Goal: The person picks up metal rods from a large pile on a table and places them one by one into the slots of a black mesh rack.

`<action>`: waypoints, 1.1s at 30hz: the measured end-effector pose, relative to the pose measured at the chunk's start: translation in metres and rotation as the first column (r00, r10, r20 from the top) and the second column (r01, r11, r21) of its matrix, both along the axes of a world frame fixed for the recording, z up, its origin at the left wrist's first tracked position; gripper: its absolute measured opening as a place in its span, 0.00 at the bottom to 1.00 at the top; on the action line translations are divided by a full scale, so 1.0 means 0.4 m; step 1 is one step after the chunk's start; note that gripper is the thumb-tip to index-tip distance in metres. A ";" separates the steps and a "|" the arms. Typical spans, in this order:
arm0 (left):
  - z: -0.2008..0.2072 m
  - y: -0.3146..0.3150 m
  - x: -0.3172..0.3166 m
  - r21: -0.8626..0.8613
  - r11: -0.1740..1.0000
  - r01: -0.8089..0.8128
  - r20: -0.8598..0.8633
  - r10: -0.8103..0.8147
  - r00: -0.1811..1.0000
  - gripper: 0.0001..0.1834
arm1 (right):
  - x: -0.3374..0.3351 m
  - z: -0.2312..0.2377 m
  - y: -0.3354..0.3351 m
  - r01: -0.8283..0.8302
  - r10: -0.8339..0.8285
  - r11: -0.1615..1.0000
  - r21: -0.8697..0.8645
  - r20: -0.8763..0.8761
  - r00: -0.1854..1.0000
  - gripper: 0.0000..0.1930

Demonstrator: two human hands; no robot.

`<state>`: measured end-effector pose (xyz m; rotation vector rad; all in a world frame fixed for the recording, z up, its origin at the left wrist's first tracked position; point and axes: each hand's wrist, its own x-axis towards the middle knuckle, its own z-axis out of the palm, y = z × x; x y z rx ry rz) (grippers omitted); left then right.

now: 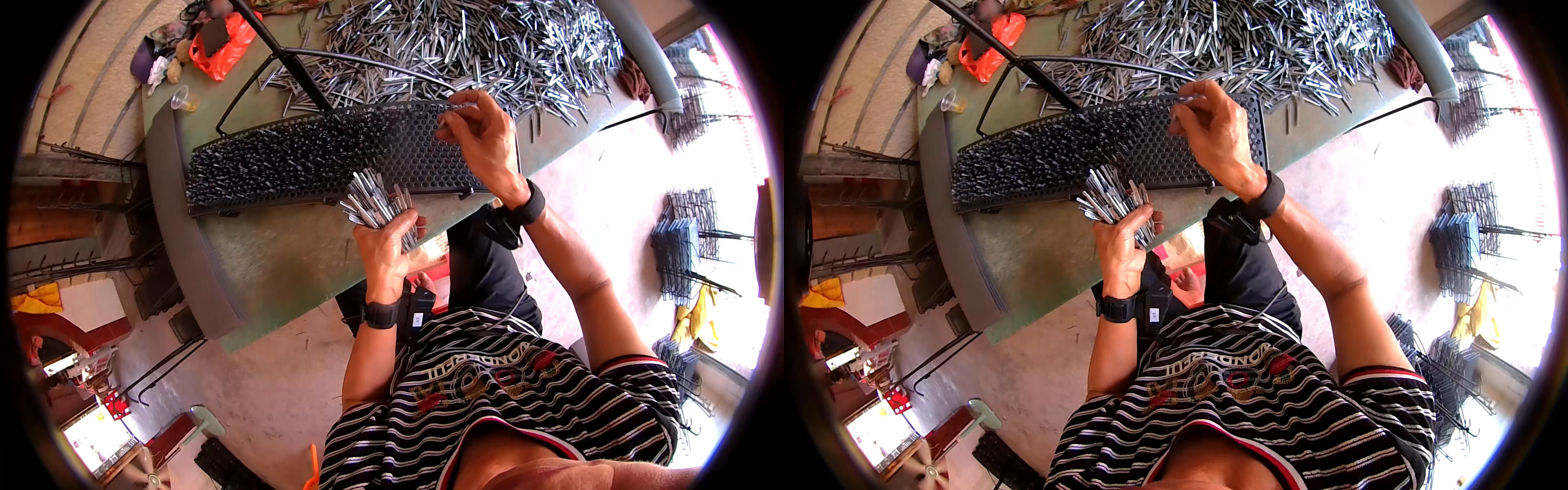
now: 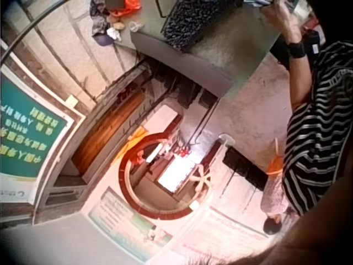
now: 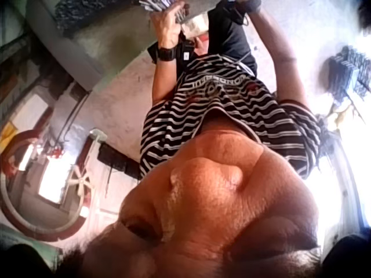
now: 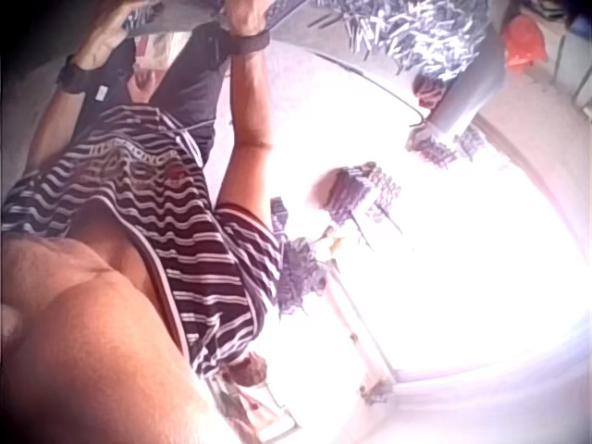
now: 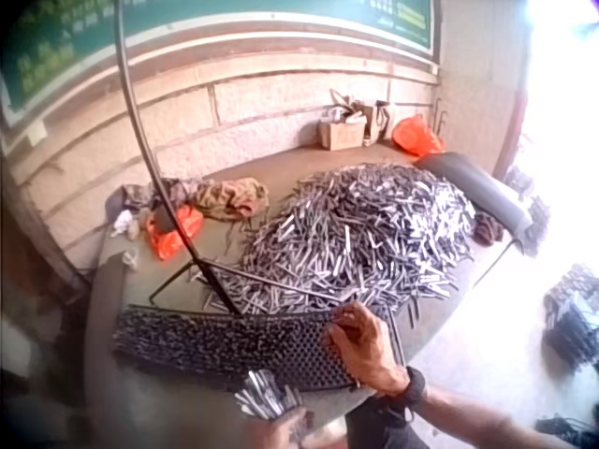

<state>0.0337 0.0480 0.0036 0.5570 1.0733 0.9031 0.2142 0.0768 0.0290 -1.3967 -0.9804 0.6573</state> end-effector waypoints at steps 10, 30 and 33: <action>-0.003 0.014 -0.009 -0.068 0.997 -0.024 0.079 0.029 0.996 0.14 | 0.001 -0.046 0.066 -0.056 0.034 0.997 0.048 0.365 0.930 0.07; -0.001 0.015 -0.014 -0.015 0.995 -0.099 0.087 0.100 0.991 0.14 | -0.028 -0.013 0.047 -0.042 0.028 0.999 0.010 0.590 0.807 0.07; 0.000 0.017 -0.002 -0.032 0.994 -0.100 0.066 0.102 0.993 0.12 | -0.046 -0.007 -0.013 -0.406 0.480 0.860 -0.309 0.222 0.849 0.08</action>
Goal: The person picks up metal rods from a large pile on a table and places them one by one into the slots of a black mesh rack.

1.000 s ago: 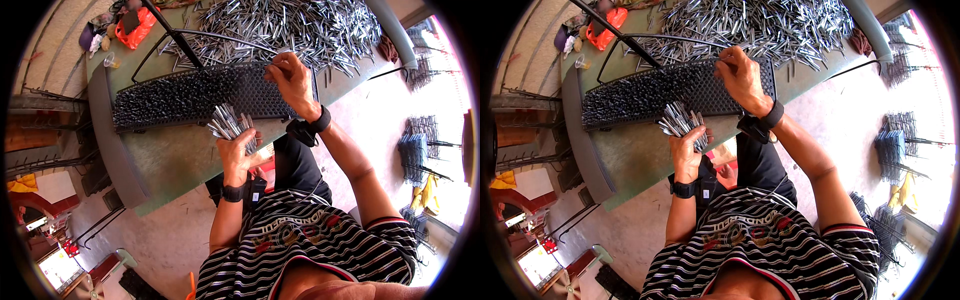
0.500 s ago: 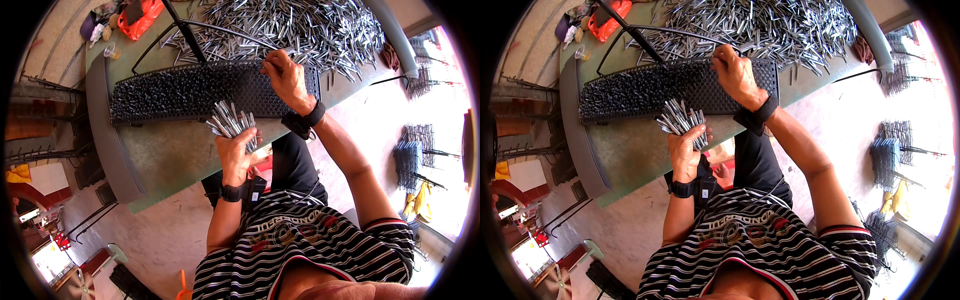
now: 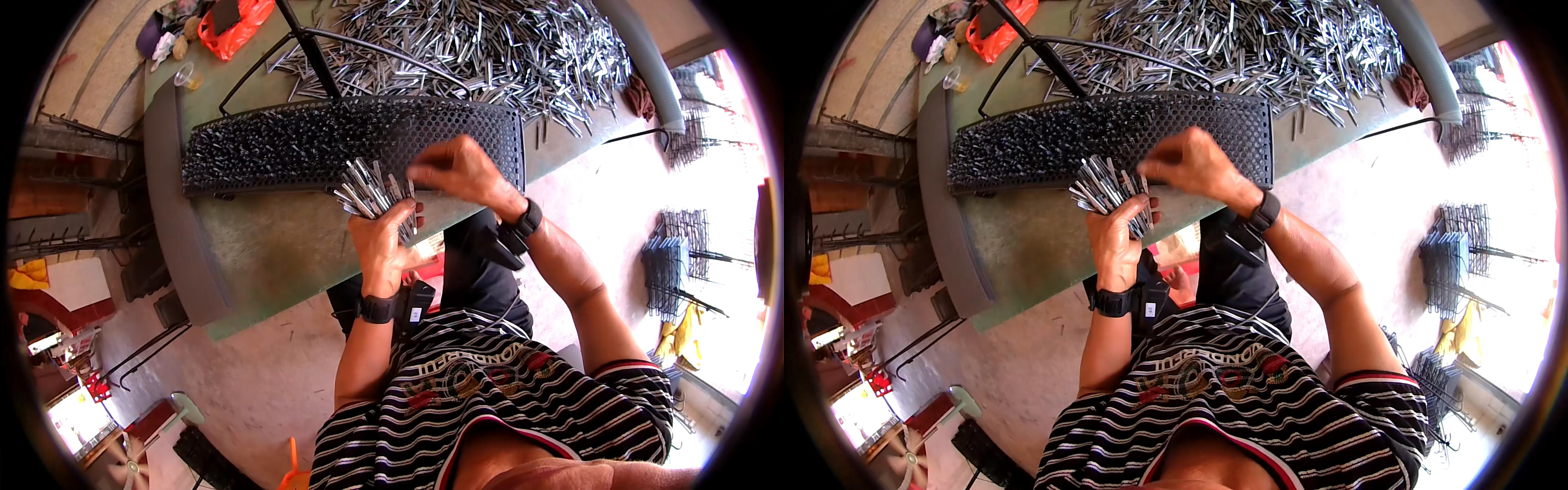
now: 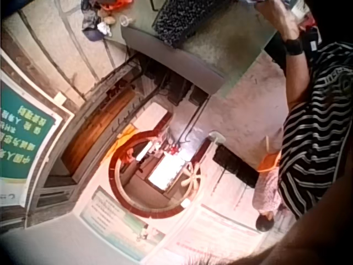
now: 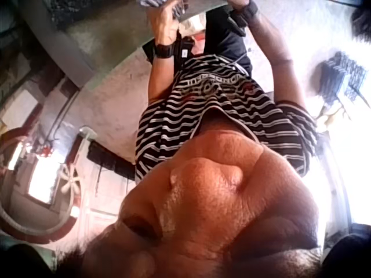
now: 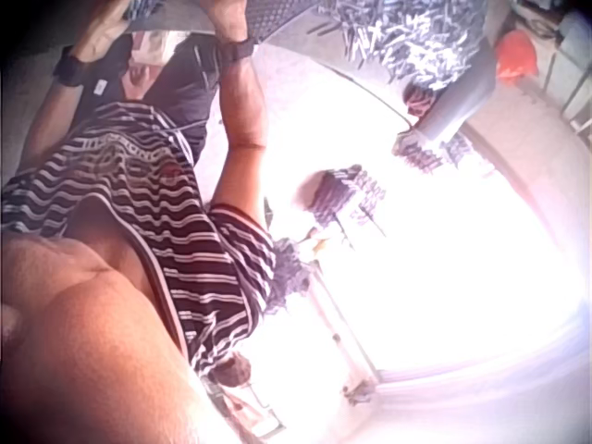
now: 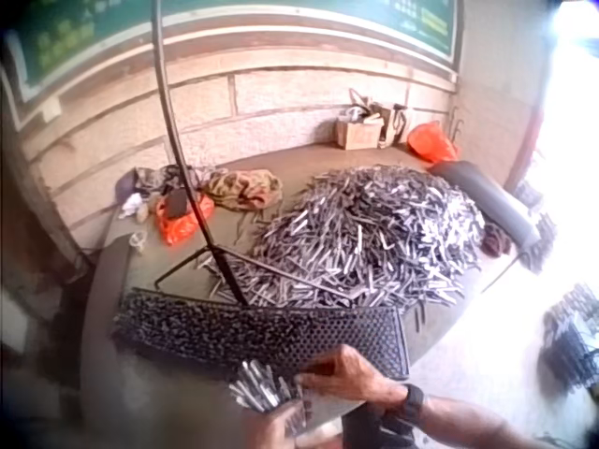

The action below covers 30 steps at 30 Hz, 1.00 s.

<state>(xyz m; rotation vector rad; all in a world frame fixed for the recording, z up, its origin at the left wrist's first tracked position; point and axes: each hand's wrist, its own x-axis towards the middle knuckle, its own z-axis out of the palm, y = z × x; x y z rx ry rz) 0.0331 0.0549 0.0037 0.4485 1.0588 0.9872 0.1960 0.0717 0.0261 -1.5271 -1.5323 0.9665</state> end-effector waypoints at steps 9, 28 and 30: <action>-0.012 -0.003 0.019 0.009 1.000 -0.025 -0.043 0.025 0.999 0.10 | 0.012 -0.016 0.028 0.423 -0.389 0.853 0.304 -0.170 0.906 0.05; -0.005 0.008 -0.001 0.033 0.999 -0.043 0.015 0.042 0.999 0.14 | -0.010 0.001 0.032 0.161 -0.197 0.972 0.169 0.217 0.956 0.09; -0.008 0.008 0.004 0.027 0.998 -0.053 0.032 0.052 0.998 0.14 | -0.020 -0.016 0.005 -0.051 0.050 0.999 0.014 0.086 0.995 0.11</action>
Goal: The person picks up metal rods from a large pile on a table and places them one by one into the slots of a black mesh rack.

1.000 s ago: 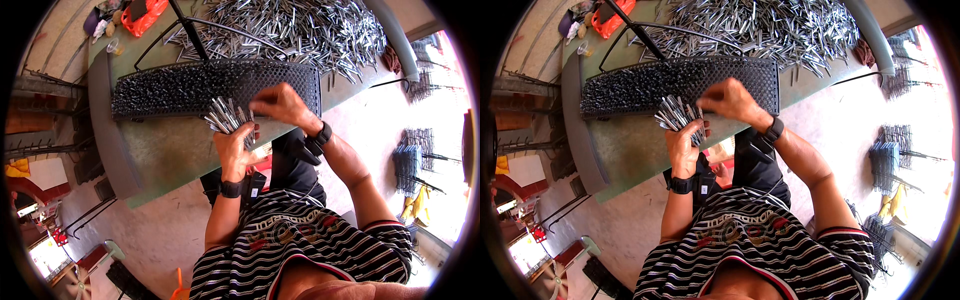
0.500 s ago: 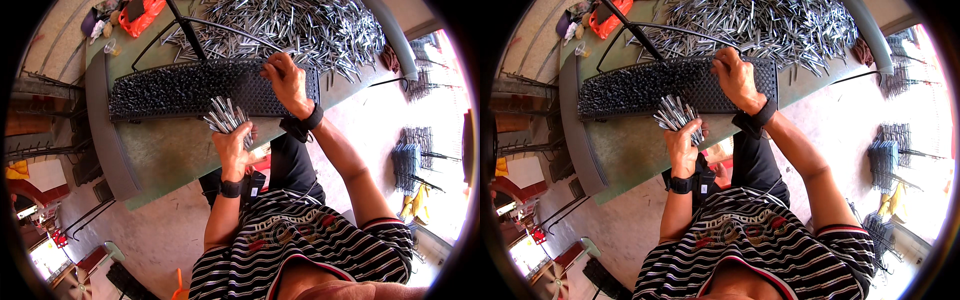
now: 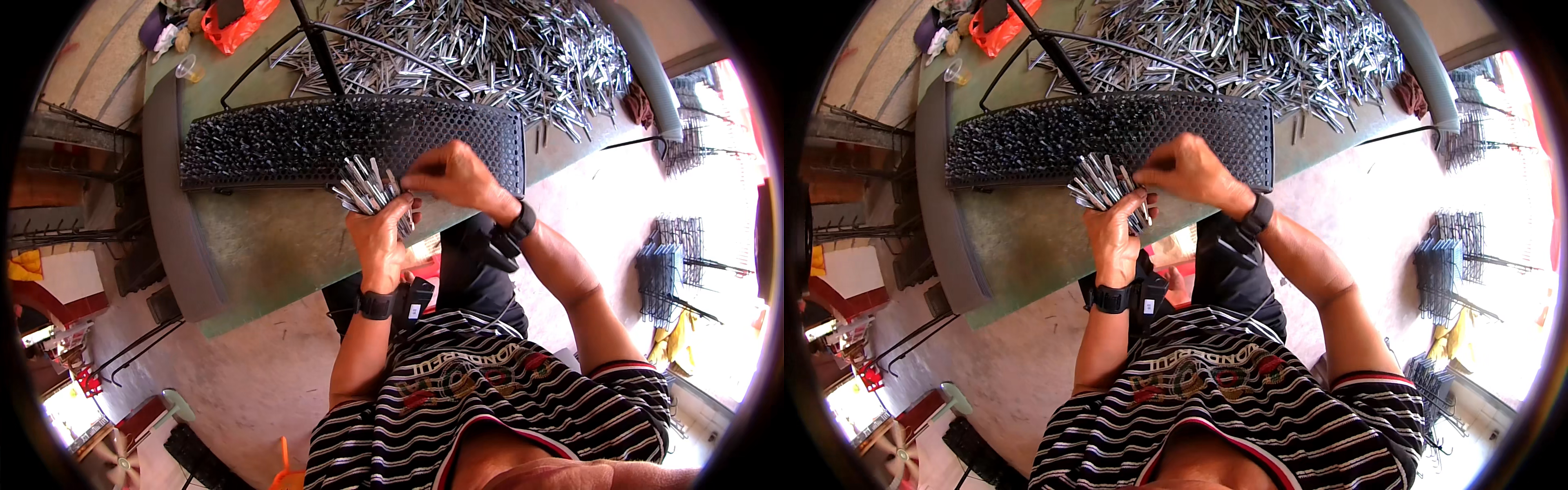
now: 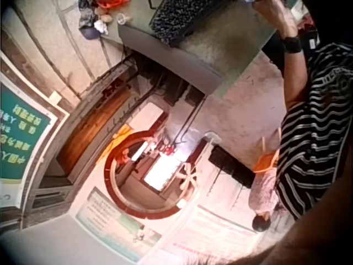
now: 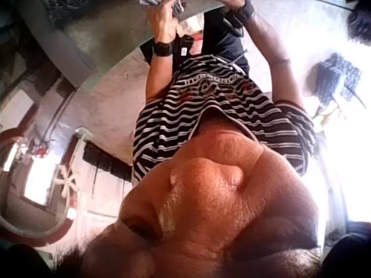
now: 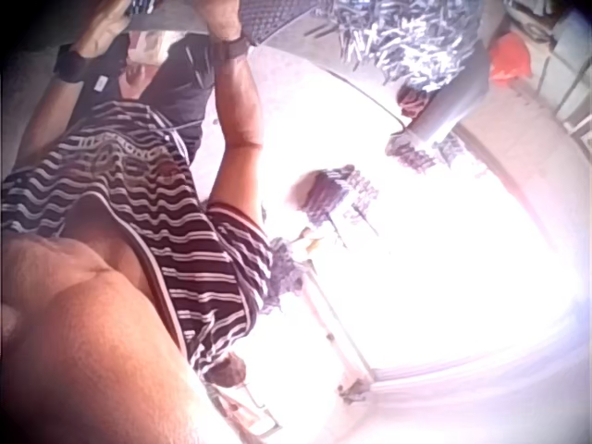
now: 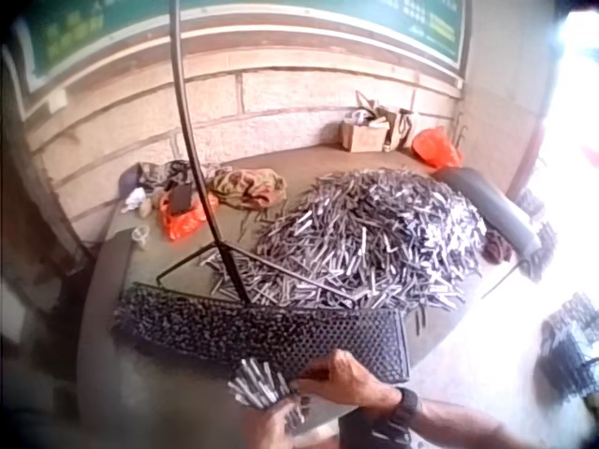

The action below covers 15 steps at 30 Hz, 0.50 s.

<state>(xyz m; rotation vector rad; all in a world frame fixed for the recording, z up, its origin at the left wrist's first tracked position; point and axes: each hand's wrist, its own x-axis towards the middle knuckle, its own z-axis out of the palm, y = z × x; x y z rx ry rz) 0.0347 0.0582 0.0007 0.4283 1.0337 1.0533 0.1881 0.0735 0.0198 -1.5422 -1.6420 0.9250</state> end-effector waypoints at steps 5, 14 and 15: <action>-0.001 -0.006 0.014 -0.022 1.000 -0.012 -0.007 0.012 1.000 0.13 | 0.003 0.006 -0.017 0.125 -0.174 0.966 -0.228 -0.209 0.962 0.08; -0.010 -0.005 0.009 -0.015 0.999 -0.049 -0.030 0.049 0.998 0.10 | 0.025 0.003 0.047 0.423 -0.383 0.841 0.338 -0.181 0.906 0.05; -0.008 -0.005 0.007 -0.022 0.998 -0.054 -0.032 0.053 0.998 0.10 | 0.029 -0.011 0.054 0.413 -0.380 0.848 0.332 -0.161 0.911 0.05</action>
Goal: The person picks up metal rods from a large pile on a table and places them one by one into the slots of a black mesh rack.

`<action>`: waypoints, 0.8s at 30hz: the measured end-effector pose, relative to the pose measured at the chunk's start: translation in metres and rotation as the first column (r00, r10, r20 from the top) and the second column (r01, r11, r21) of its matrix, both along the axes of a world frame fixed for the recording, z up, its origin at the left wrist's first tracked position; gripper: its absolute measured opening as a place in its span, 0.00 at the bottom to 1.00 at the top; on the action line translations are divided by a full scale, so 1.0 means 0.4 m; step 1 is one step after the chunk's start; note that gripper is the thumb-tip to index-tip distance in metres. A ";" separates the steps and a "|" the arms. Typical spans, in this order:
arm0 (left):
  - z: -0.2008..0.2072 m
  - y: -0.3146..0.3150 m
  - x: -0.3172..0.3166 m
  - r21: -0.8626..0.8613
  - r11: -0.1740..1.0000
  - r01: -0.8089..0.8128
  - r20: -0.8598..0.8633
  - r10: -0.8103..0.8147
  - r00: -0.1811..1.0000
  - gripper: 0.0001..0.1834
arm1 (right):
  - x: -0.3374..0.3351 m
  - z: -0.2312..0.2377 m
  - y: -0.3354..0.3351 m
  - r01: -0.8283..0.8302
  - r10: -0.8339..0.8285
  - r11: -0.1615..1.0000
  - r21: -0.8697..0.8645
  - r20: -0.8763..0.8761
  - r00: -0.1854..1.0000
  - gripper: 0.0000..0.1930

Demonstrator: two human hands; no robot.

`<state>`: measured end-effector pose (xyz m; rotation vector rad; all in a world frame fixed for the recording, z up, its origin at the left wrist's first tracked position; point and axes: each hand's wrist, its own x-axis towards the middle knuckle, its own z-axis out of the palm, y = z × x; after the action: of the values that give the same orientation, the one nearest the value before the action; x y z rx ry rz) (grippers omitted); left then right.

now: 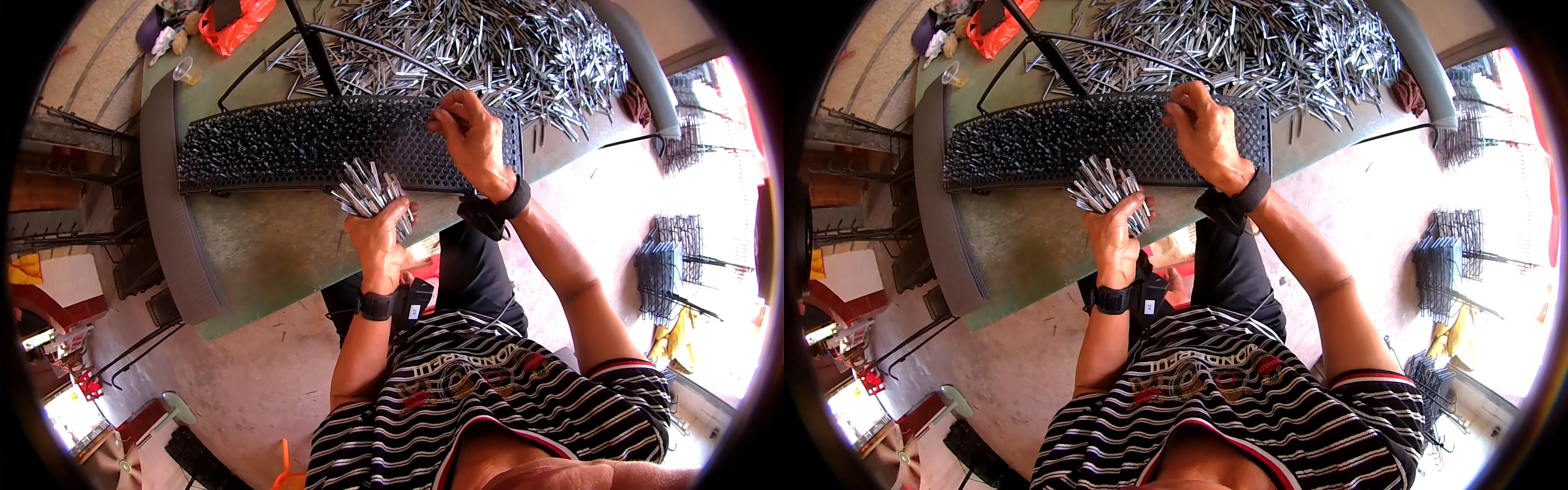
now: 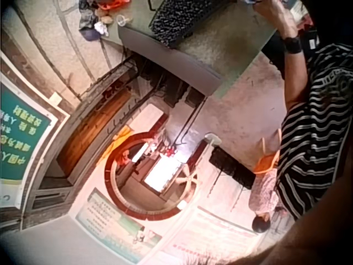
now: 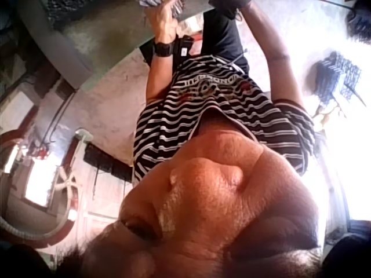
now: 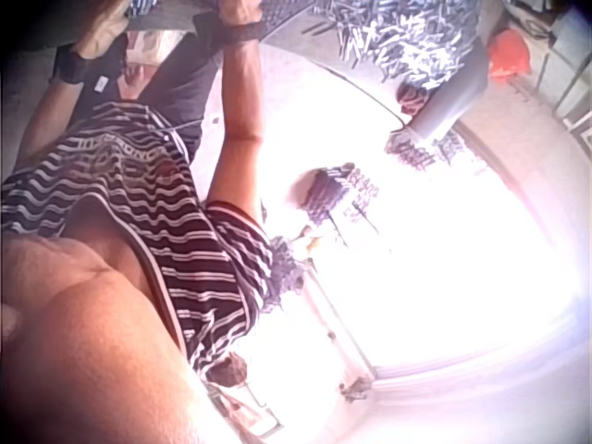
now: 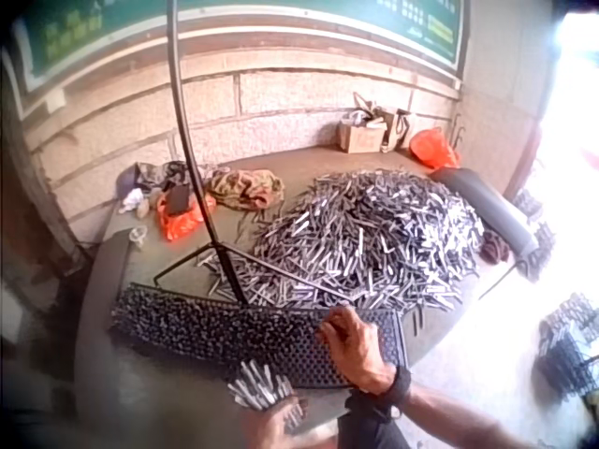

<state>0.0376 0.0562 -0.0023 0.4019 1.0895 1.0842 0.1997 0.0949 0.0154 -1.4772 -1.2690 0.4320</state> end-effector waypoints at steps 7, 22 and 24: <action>0.013 0.000 -0.005 -0.025 1.000 -0.011 -0.008 0.011 1.000 0.10 | 0.012 -0.038 0.018 -0.062 0.068 0.998 -0.028 0.293 0.954 0.04; 0.007 -0.004 0.000 -0.018 0.999 0.044 -0.028 -0.044 0.999 0.09 | -0.031 0.012 -0.035 -0.158 0.070 0.962 -0.223 -0.355 0.932 0.04; -0.001 -0.004 -0.002 -0.016 0.999 0.034 -0.055 -0.035 0.998 0.09 | -0.033 0.004 -0.019 -0.034 0.016 0.998 -0.059 -0.284 0.959 0.05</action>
<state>0.0369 0.0544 -0.0027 0.4393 1.1346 1.0392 0.1863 0.0873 0.0170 -1.3954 -1.0537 0.6816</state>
